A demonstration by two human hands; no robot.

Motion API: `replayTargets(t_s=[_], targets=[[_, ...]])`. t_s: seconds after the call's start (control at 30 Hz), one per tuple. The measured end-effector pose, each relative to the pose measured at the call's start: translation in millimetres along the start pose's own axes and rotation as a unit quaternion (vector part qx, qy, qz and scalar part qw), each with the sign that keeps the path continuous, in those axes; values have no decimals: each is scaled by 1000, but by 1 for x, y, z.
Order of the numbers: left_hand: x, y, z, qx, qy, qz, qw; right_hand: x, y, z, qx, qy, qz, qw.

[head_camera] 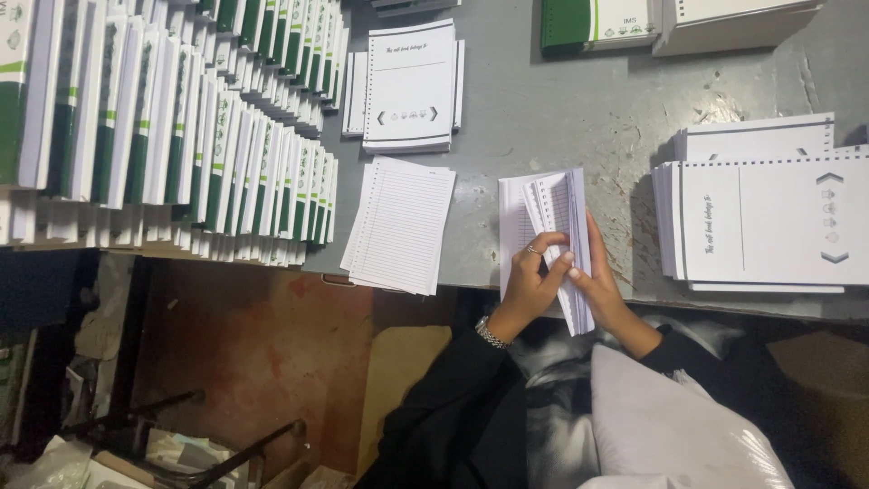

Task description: Flipping through the pages of spiral-bound notebooks to inspect them and then stacking them neatly on a table.

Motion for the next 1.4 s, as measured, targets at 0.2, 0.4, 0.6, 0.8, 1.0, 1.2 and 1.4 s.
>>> replayTargets(t_s=[0.2,0.4,0.6,0.8,1.0,1.2,1.4], targets=[[-1,2,0,8,-9,-2,1000,3,0,-3,5,-15,13,1000],[27,-6,-6,25,-24,-52,998,2,1,-10,20,-51,60,997],[76,-18,-3,-38,-143,-96,984,39,-3,-29,39,-81,128,988],[52,20,29,-128,-305,-21,943,38,-7,-31,48,-102,130,985],[77,25,31,-186,-297,-17,936,72,-10,-53,101,-139,150,974],[83,-1,-57,-102,-181,-21,978,74,-11,-54,103,-157,166,968],[145,-2,-187,203,-341,34,917,60,-7,-46,93,-161,167,968]])
Point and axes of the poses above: each hand's wrist, its own y-axis away from the middle knuckle, its own z-axis out of the palm, x = y × z, the point moved 5 cm from there along -y, towards the middle knuckle, and after that the axes turned 13 degrees about z, right-handed, at the moved point
